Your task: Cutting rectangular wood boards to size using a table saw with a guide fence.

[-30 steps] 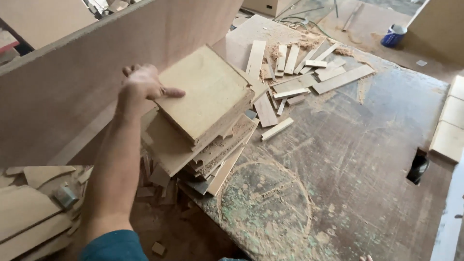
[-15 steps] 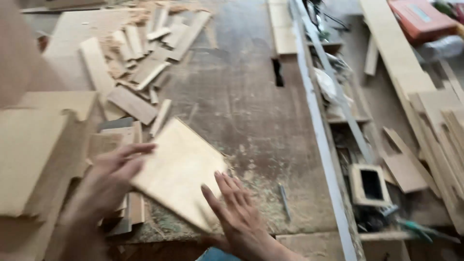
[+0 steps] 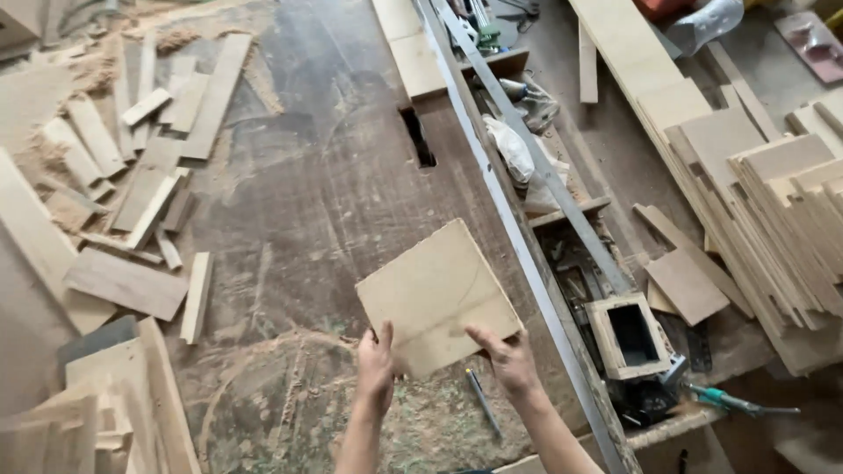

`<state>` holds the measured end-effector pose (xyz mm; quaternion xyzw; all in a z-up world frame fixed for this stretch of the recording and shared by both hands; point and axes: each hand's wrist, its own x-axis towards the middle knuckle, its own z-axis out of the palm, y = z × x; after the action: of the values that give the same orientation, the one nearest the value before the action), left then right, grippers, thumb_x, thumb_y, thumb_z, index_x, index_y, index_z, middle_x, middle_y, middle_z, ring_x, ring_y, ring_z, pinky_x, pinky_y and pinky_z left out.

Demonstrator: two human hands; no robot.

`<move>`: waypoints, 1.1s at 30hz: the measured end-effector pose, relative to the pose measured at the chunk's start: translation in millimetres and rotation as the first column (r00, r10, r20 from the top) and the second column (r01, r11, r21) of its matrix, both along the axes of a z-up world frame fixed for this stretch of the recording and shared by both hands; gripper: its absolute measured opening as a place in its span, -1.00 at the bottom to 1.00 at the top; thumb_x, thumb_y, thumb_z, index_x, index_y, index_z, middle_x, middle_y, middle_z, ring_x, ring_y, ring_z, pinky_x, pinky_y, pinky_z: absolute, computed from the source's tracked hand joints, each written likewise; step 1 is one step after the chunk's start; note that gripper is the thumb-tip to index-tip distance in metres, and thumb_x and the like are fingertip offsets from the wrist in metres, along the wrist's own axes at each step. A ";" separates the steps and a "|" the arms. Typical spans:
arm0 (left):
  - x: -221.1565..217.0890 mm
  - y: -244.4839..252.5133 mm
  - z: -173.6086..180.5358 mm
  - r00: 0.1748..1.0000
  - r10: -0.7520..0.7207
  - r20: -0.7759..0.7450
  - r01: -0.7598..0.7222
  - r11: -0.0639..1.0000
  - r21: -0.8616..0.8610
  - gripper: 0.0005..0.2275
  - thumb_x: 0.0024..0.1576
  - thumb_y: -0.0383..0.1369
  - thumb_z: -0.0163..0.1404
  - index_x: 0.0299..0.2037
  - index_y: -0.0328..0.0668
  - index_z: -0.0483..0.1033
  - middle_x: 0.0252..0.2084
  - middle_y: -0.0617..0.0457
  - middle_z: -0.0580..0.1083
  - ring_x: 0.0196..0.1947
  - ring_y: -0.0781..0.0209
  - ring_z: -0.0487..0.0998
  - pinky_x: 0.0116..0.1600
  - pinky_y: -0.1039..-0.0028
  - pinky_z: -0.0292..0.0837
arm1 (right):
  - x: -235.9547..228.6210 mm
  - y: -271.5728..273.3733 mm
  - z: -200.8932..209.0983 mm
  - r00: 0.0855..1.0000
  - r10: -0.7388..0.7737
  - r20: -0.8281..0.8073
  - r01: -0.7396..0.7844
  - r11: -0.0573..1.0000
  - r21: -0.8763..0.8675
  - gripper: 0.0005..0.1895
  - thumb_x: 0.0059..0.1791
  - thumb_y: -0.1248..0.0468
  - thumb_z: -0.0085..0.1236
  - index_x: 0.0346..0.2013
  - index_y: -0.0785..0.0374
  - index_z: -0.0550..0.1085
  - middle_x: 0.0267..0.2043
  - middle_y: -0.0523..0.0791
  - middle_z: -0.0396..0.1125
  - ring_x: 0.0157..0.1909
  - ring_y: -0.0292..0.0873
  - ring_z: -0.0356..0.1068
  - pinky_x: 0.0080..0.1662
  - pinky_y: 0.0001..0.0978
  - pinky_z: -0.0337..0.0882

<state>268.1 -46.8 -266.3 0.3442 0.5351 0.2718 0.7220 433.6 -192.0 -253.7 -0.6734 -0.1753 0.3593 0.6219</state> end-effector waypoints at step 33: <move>80.8 81.0 0.4 0.954 -0.068 -0.292 0.200 0.870 0.451 -0.33 -0.10 -0.43 0.30 0.22 -0.14 0.21 -0.02 -0.23 0.30 0.01 -0.20 0.47 0.17 0.10 0.41 | 51.9 35.4 -22.8 0.942 0.025 0.334 0.151 0.859 -0.489 -0.25 -0.08 0.06 0.23 0.33 0.28 0.26 0.23 0.15 0.16 0.32 0.28 0.19 0.31 -0.02 0.23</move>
<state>348.9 34.2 -265.9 0.5809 0.5187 0.2947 0.5538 485.5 -156.6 -276.5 -0.8690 -0.1534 0.2545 0.3957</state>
